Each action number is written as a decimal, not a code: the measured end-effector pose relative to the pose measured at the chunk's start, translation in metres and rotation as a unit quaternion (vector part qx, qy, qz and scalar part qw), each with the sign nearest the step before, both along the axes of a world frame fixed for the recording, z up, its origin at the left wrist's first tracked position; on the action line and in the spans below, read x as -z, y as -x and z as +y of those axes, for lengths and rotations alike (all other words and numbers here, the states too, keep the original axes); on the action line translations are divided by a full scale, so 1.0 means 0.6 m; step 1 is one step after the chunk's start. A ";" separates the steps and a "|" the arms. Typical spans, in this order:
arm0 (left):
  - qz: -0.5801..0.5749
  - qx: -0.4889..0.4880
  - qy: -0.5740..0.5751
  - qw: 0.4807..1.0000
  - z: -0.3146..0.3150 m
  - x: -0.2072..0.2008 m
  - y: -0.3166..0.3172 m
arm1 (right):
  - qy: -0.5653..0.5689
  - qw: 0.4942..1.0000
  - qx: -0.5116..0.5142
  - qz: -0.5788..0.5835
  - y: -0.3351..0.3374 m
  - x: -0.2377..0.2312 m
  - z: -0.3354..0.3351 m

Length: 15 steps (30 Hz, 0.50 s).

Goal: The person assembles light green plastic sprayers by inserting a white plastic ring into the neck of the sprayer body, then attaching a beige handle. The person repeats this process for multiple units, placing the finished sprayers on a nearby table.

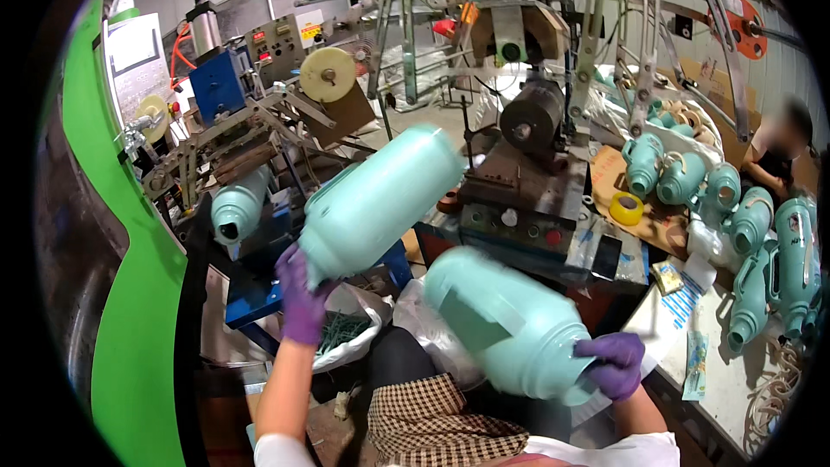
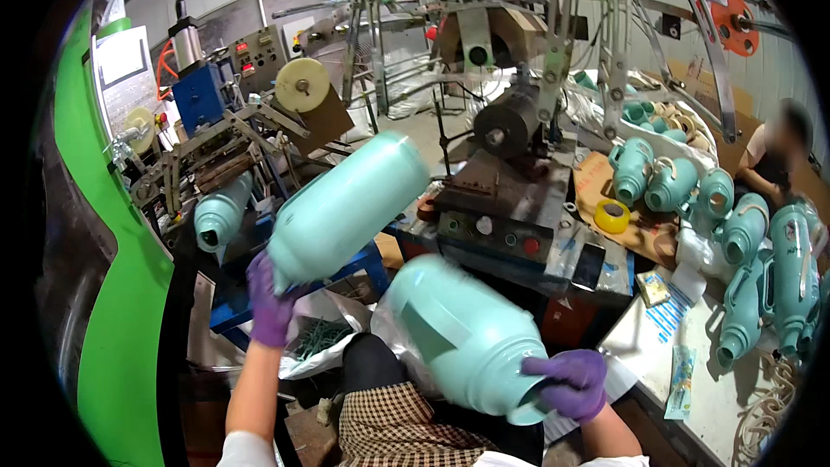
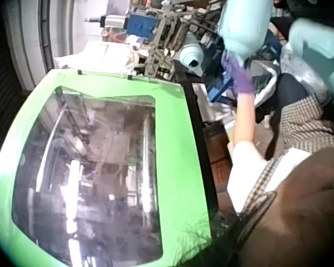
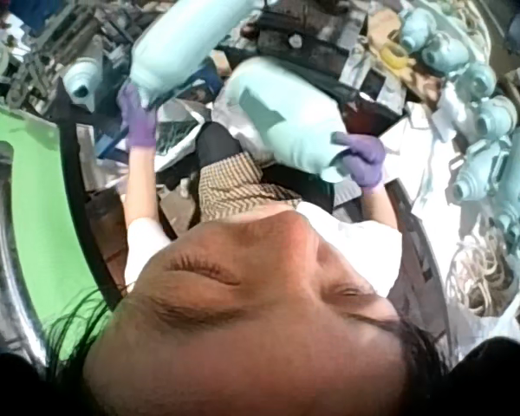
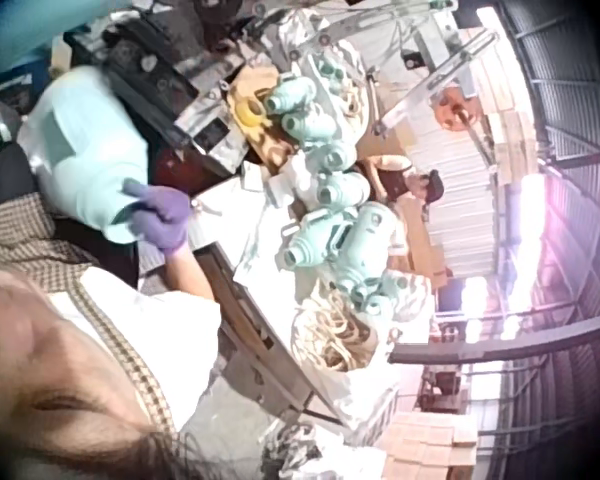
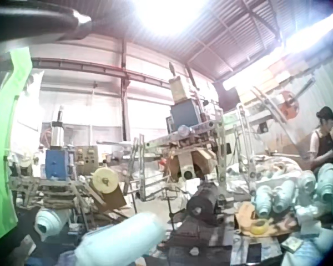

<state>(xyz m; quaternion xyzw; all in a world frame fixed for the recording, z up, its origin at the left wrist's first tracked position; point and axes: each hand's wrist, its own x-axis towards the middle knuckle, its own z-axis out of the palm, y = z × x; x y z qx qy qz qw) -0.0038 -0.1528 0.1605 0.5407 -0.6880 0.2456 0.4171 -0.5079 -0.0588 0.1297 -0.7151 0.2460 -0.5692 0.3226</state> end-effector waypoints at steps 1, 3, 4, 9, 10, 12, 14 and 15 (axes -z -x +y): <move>-0.012 0.011 0.036 0.999 -0.052 -0.006 0.046 | 0.065 0.996 0.055 0.041 0.011 0.022 0.000; 0.366 0.214 -0.002 0.906 -0.146 -0.007 0.159 | 0.093 0.993 0.055 0.048 0.017 0.059 -0.004; 0.665 0.395 -0.058 0.631 -0.195 0.002 0.238 | 0.003 0.999 -0.040 -0.028 0.012 0.075 -0.005; 0.418 0.302 -0.002 0.857 -0.332 0.014 0.509 | -0.261 0.958 -0.114 -0.048 -0.001 0.085 -0.020; 0.407 0.299 -0.008 0.863 -0.357 0.004 0.534 | -0.275 0.953 -0.118 -0.050 -0.003 0.078 -0.026; 0.307 0.260 -0.005 0.916 -0.428 -0.031 0.545 | -0.311 0.937 -0.151 -0.053 -0.012 0.061 -0.042; 0.319 0.303 -0.046 0.897 -0.506 -0.047 0.555 | -0.252 0.942 -0.218 -0.041 -0.021 0.049 -0.060; 0.233 0.289 -0.020 0.928 -0.544 -0.050 0.555 | -0.251 0.936 -0.238 -0.057 -0.029 0.047 -0.066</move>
